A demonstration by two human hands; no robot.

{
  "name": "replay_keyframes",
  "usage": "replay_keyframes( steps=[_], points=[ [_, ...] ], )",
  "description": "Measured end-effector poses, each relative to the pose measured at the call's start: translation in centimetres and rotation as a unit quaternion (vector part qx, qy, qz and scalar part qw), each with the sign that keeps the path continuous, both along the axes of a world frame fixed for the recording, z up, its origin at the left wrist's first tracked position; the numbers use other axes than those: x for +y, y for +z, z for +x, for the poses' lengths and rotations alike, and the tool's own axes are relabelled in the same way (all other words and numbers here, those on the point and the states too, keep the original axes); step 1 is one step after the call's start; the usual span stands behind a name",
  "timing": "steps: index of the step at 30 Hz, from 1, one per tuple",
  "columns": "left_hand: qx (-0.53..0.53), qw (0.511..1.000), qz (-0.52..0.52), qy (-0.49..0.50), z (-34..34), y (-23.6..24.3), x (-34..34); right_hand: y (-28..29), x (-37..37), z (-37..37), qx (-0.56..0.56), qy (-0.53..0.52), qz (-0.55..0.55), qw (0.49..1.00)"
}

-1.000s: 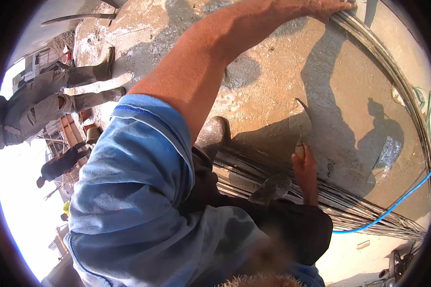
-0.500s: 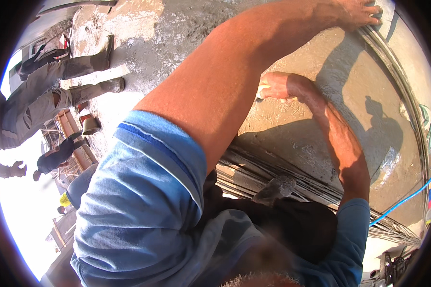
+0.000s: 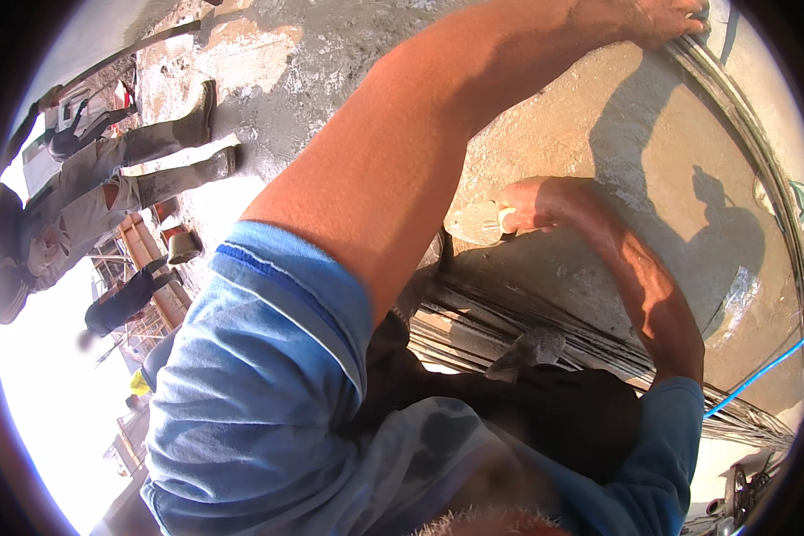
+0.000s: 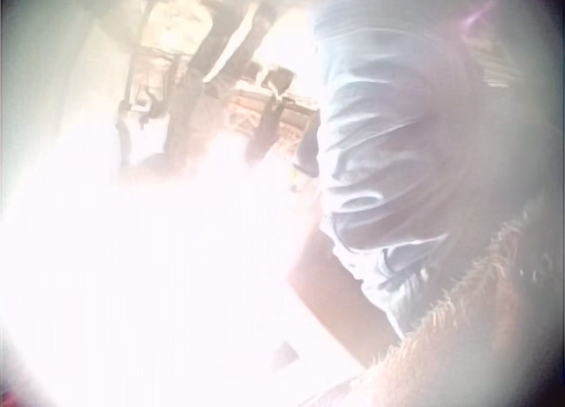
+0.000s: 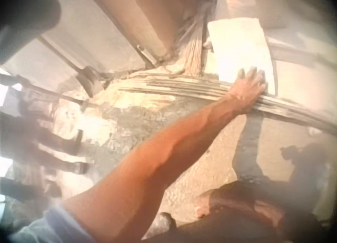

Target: The person smooths wet concrete on a floor using a trowel, repeatedly spreading and leveling the surface. The person also moves a red basin and a blue hose out of the way to access the work area.

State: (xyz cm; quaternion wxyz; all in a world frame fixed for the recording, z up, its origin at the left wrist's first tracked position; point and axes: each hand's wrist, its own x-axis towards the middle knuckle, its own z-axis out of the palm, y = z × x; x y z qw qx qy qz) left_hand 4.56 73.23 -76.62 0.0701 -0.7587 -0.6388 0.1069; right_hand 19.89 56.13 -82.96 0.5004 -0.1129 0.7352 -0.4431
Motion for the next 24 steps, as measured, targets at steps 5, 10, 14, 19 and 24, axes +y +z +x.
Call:
replay_keyframes(
  steps=[5,10,14,19,24],
  points=[
    [0.048,0.999,-0.013,0.009,-0.3,-0.6,-0.7,-3.0,-3.3,-7.5,0.229,-0.123,-0.009,0.966],
    [0.061,0.996,0.060,0.039,0.8,-2.8,0.1,1.3,1.3,2.0,0.146,-0.257,0.073,0.952],
    [0.044,0.996,0.070,0.014,0.2,-2.0,0.1,1.5,2.1,12.9,0.222,-0.497,0.093,0.834],
    [0.006,0.990,0.143,-0.009,-0.1,-3.6,0.8,3.2,2.5,21.6,-0.033,-0.643,0.101,0.759],
    [0.018,0.996,0.082,0.009,0.6,-3.3,1.6,5.9,0.9,23.7,-0.041,-0.684,0.145,0.714]
  ],
)
